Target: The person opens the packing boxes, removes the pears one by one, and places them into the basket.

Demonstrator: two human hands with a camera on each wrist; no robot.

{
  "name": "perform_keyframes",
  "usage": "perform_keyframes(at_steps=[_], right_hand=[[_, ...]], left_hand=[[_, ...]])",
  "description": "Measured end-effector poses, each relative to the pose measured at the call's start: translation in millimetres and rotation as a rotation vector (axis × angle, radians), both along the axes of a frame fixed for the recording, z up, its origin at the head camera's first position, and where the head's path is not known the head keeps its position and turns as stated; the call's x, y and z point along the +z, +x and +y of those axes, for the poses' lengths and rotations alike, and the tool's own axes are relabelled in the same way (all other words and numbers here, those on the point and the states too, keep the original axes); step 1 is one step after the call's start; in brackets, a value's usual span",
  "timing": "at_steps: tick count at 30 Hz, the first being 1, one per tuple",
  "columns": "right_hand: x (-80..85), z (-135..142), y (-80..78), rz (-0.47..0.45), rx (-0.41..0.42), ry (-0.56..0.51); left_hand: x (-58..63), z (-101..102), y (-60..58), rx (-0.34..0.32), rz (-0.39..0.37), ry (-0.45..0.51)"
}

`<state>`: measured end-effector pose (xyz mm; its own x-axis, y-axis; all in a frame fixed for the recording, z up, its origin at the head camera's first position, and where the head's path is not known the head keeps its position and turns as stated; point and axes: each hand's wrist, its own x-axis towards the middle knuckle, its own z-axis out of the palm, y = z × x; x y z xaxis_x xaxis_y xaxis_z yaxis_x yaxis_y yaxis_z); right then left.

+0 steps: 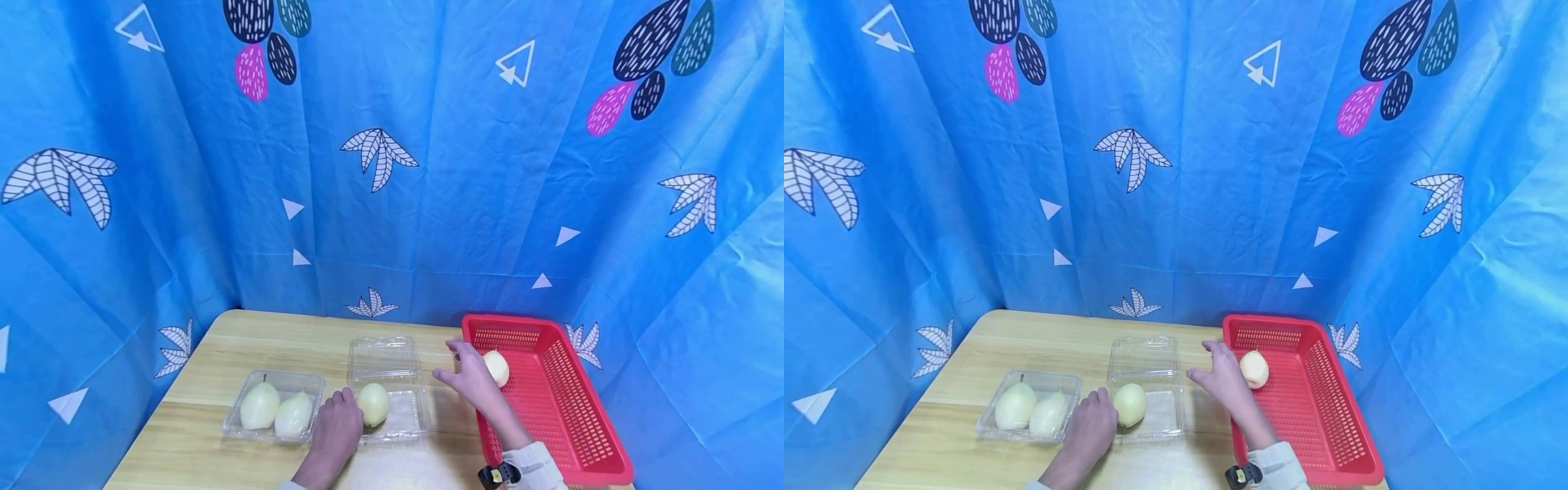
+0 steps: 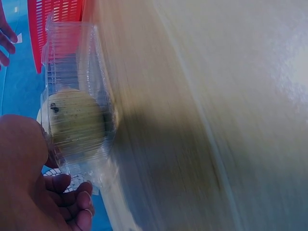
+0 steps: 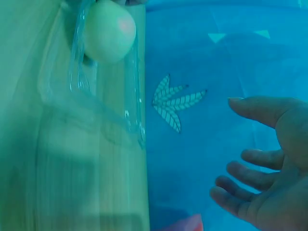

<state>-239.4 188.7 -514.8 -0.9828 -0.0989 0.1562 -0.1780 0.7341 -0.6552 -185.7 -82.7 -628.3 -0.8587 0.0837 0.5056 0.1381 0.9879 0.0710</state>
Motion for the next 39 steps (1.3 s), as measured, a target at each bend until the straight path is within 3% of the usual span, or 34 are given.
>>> perform_keyframes(at_steps=[10, 22, 31, 39], right_hand=[[-11.1, -34.8, 9.7, -0.028, 0.045, -0.019], [-32.9, -70.9, 16.6, -0.024, 0.186, -0.034], [-46.2, -85.4, 22.0, -0.060, 0.221, -0.034], [-59.0, -93.1, 25.9, -0.053, 0.213, 0.004]], left_hand=[[1.1, -0.9, -0.3, 0.001, -0.021, -0.010], [2.1, -0.6, 0.5, 0.000, -0.031, -0.004], [1.7, -1.4, 1.1, -0.001, 0.022, -0.078], [1.4, -0.6, 1.0, -0.003, 0.012, -0.056]])
